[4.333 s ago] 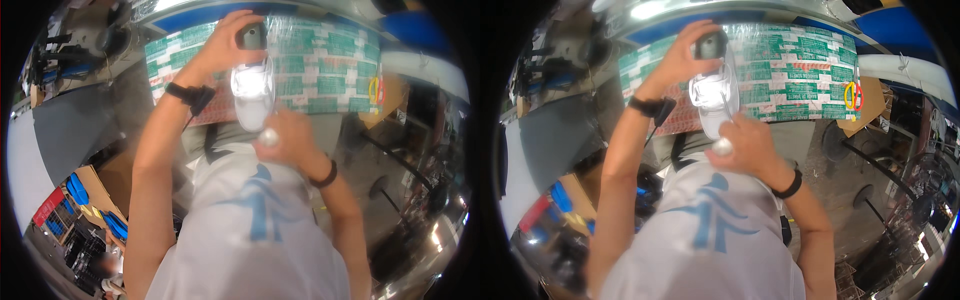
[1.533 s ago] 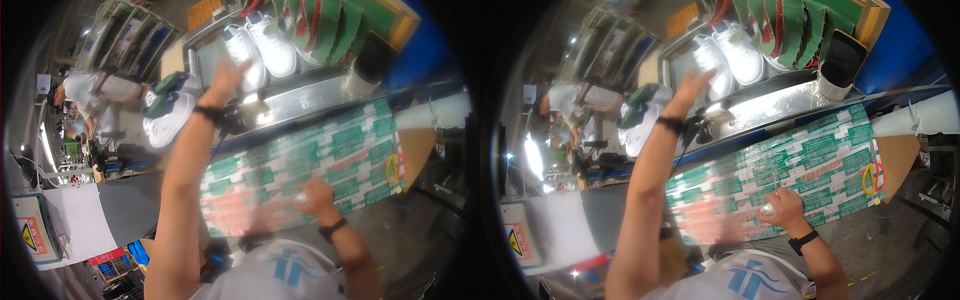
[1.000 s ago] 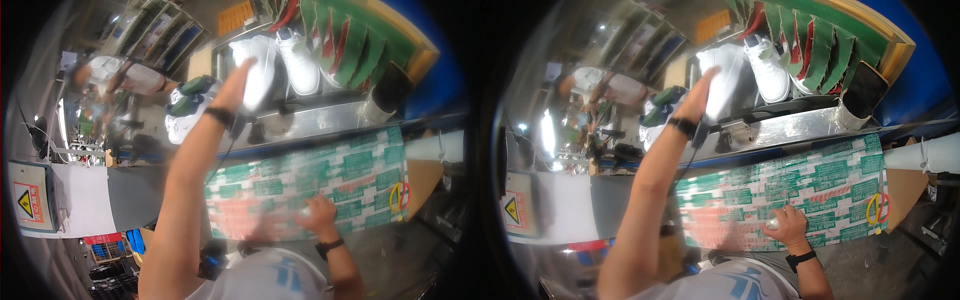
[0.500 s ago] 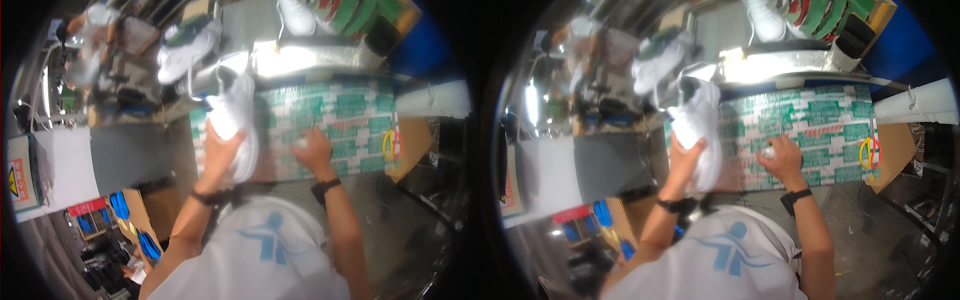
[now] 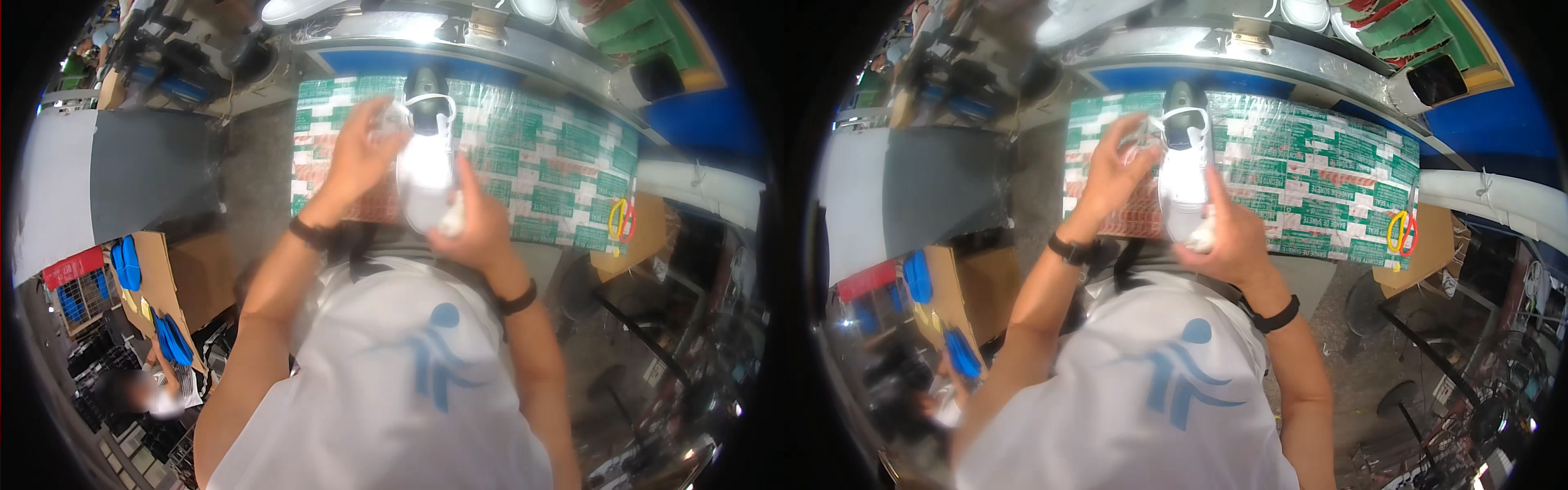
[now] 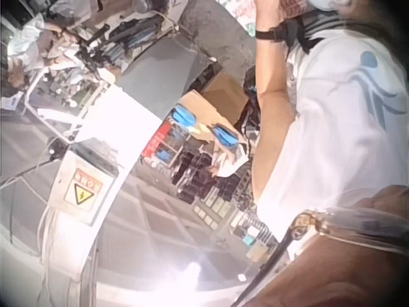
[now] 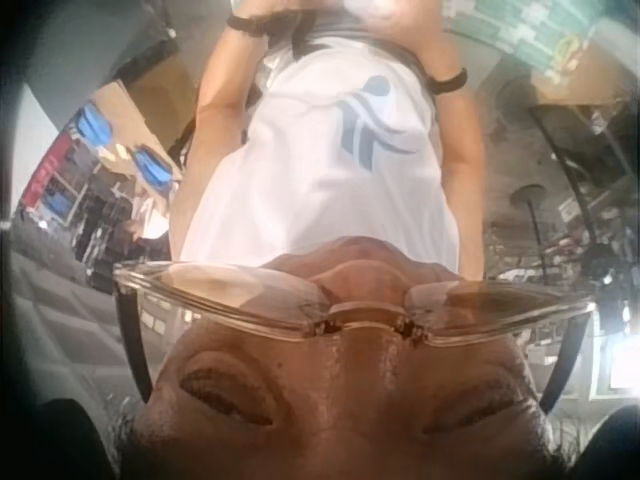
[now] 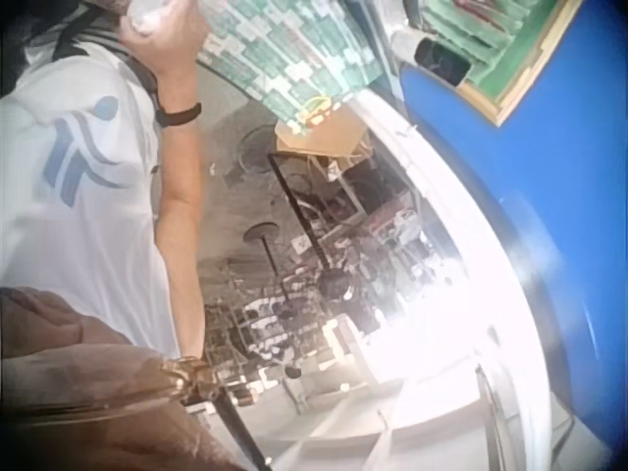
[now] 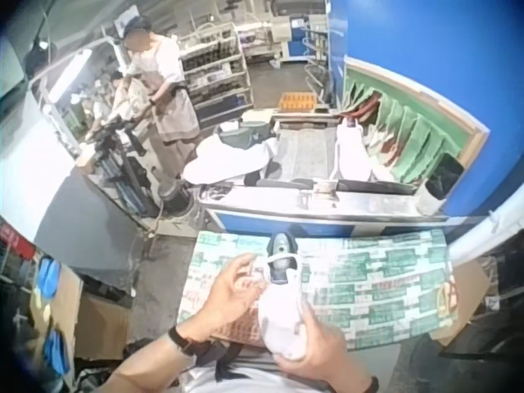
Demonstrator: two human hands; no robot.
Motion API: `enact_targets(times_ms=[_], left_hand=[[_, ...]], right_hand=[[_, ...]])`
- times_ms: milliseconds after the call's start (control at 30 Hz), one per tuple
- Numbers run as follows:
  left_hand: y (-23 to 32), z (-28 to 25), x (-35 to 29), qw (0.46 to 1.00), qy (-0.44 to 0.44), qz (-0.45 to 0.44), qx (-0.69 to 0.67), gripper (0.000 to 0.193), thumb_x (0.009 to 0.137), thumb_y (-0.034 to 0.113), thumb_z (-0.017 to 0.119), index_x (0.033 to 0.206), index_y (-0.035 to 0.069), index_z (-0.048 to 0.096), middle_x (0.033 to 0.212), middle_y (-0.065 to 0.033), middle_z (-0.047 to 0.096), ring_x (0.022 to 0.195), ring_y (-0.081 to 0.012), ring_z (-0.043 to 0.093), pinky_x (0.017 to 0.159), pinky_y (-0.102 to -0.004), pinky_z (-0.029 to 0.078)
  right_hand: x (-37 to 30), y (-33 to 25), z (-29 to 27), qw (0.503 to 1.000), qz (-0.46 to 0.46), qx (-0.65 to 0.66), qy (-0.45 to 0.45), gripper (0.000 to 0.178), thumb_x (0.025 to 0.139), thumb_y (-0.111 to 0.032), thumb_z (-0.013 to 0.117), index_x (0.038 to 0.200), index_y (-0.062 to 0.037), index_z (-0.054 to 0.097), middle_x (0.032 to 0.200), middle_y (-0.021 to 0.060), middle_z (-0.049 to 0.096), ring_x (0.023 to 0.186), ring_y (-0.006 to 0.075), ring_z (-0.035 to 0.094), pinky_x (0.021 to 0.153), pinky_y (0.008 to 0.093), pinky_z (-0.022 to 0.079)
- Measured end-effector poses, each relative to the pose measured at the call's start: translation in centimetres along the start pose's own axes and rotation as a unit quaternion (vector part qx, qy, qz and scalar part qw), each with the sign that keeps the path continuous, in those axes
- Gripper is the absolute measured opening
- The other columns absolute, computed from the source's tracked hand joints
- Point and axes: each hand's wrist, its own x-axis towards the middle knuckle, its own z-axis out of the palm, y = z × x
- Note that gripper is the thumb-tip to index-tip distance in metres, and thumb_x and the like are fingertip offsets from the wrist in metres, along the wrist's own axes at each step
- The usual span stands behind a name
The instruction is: Apply adhesive or cleaning solution to shoe uppers and assemble shoe components at a factory workstation.
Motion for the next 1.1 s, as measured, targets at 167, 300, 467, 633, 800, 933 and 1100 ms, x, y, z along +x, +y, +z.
enact_targets(times_ms=[167, 300, 467, 633, 800, 933, 1100], left_hand=[[-0.2, -1.5, 6.8, 0.981, -0.114, 0.123, 0.096, 0.070, 0.099, 0.020, 0.087, 0.163, 0.010, 0.060, 0.168, -0.0182, 0.058, 0.156, -0.0334, 0.053, 0.126, -0.0463, 0.048], [-1.0, -4.1, 9.2, 0.966, -0.252, 0.033, 0.050, 0.083, 0.093, 0.023, 0.090, 0.168, 0.016, 0.055, 0.177, -0.0167, 0.048, 0.163, -0.0359, 0.046, 0.133, -0.0491, 0.041], [-1.6, -3.6, 10.5, 0.957, -0.229, 0.144, 0.107, 0.081, 0.092, 0.017, 0.089, 0.166, 0.015, 0.058, 0.174, -0.0188, 0.052, 0.162, -0.0382, 0.047, 0.134, -0.0499, 0.038], [-1.8, -3.4, 10.9, 0.954, -0.237, 0.134, 0.128, 0.081, 0.090, 0.016, 0.090, 0.165, 0.014, 0.058, 0.175, -0.0191, 0.051, 0.163, -0.0385, 0.047, 0.134, -0.0498, 0.038], [0.1, -3.7, 10.5, 0.957, -0.267, 0.046, 0.106, 0.084, 0.090, 0.015, 0.089, 0.167, 0.015, 0.055, 0.174, -0.0204, 0.052, 0.161, -0.0389, 0.049, 0.134, -0.0492, 0.039], [-1.0, -3.1, 11.4, 0.943, -0.282, 0.062, 0.163, 0.090, 0.091, 0.028, 0.089, 0.172, 0.020, 0.049, 0.180, -0.0206, 0.044, 0.165, -0.0424, 0.042, 0.137, -0.0538, 0.034], [-1.7, -4.0, 11.0, 0.938, -0.303, 0.083, 0.149, 0.102, 0.089, 0.037, 0.090, 0.177, 0.021, 0.041, 0.186, -0.0213, 0.028, 0.165, -0.0441, 0.040, 0.132, -0.0533, 0.039]], right_hand=[[4.2, -1.0, 2.6, 0.980, -0.077, -0.156, -0.094, 0.114, 0.076, -0.040, 0.094, 0.164, 0.0140, 0.045, 0.101, 0.0182, 0.076, 0.079, 0.0366, 0.074, 0.072, 0.0459, 0.059], [4.4, 0.1, 3.1, 0.965, -0.129, -0.200, -0.111, 0.112, 0.077, -0.041, 0.093, 0.163, 0.0128, 0.045, 0.100, 0.0169, 0.077, 0.080, 0.0379, 0.074, 0.074, 0.0473, 0.059], [5.4, -1.0, 2.8, 0.968, -0.106, -0.184, -0.136, 0.113, 0.076, -0.047, 0.093, 0.158, 0.0160, 0.049, 0.099, 0.0209, 0.075, 0.079, 0.0405, 0.075, 0.076, 0.0500, 0.060], [6.5, -1.4, 1.3, 0.984, -0.047, -0.078, -0.150, 0.096, 0.084, -0.045, 0.089, 0.154, 0.0121, 0.057, 0.111, 0.0254, 0.081, 0.096, 0.0412, 0.081, 0.085, 0.0452, 0.065], [6.9, -4.5, 1.3, 0.966, 0.090, 0.117, -0.211, 0.083, 0.089, -0.044, 0.085, 0.148, 0.0103, 0.064, 0.113, 0.0297, 0.081, 0.102, 0.0429, 0.082, 0.091, 0.0470, 0.064], [2.4, -6.6, 7.1, 0.944, 0.016, 0.118, -0.307, 0.083, 0.089, -0.045, 0.084, 0.150, 0.0060, 0.064, 0.110, 0.0314, 0.081, 0.101, 0.0448, 0.081, 0.092, 0.0481, 0.064], [0.5, -3.6, 3.8, 0.980, 0.035, 0.035, -0.193, 0.092, 0.084, -0.042, 0.086, 0.158, 0.0050, 0.058, 0.126, 0.0330, 0.077, 0.112, 0.0434, 0.079, 0.096, 0.0473, 0.064]])
